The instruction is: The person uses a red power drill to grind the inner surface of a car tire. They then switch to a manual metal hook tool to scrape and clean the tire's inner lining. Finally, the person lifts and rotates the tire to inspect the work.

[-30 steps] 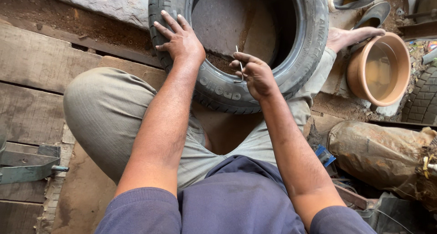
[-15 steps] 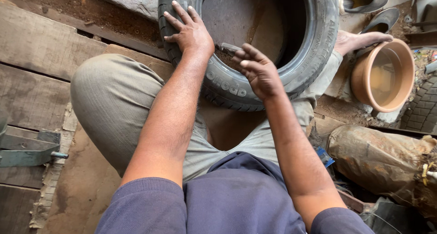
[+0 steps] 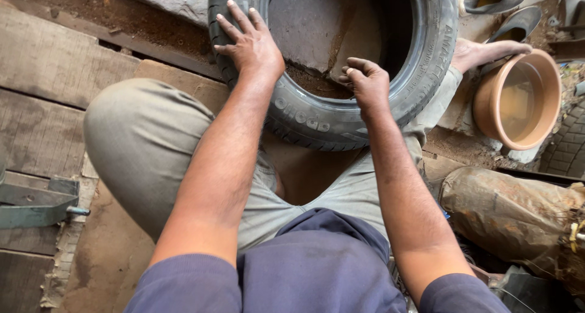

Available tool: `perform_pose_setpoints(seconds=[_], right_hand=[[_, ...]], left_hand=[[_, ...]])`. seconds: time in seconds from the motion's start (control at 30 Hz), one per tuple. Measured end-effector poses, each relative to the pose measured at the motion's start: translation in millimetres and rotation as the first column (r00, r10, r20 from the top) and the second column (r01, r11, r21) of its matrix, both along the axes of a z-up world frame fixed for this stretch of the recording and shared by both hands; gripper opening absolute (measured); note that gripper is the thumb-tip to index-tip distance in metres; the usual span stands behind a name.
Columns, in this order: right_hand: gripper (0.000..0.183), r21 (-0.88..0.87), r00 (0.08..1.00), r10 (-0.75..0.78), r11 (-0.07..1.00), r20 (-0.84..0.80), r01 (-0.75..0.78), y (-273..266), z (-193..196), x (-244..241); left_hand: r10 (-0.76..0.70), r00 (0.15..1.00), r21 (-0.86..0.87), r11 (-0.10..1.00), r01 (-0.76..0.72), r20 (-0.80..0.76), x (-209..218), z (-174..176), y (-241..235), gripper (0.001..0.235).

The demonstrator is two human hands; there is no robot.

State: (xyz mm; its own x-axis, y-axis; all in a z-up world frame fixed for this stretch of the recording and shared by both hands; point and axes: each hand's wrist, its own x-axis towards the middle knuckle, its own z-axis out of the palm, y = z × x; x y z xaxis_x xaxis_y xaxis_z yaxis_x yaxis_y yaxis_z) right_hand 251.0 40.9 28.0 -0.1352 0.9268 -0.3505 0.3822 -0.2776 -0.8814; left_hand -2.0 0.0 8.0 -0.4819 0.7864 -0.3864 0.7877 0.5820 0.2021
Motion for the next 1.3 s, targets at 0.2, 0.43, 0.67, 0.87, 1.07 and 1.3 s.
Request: perform_pose_setpoints(seconds=[0.2,0.43,0.67,0.87,1.07,1.3], right_hand=[[0.029,-0.031,0.997,0.072,0.997,0.030,-0.071,24.0,-11.6,6.4],[0.027,0.018,0.839,0.374,0.910,0.395,-0.414,74.0,-41.7,3.7],[0.024,-0.567,0.174,0.826,0.505,0.536,-0.651,106.0,-116.7,-43.9],[0.024,-0.670,-0.078,0.889,0.279,0.451,-0.688,88.0,-182.4,-82.9],[0.018,-0.522,-0.069,0.844,0.263,0.532,-0.811,63.8,-215.8,-112.0],[0.020,-0.499,-0.056,0.817,0.295,0.574,-0.814,49.3,-250.2,-131.2]], left_hand=[[0.086,0.995,0.063,0.995,-0.083,-0.059,-29.7,0.6,30.1,0.124],[0.188,0.969,0.170,0.972,-0.161,-0.158,-48.4,-30.8,62.0,0.132],[0.235,0.926,0.168,0.967,-0.192,-0.295,-50.0,-59.4,71.2,0.139],[0.194,0.920,0.287,0.953,-0.096,-0.339,-39.8,-55.3,55.6,0.133],[0.203,0.926,0.320,0.942,-0.096,-0.319,-37.4,-47.8,56.9,0.131],[0.215,0.925,0.338,0.936,-0.103,-0.313,-38.8,-49.0,58.0,0.129]])
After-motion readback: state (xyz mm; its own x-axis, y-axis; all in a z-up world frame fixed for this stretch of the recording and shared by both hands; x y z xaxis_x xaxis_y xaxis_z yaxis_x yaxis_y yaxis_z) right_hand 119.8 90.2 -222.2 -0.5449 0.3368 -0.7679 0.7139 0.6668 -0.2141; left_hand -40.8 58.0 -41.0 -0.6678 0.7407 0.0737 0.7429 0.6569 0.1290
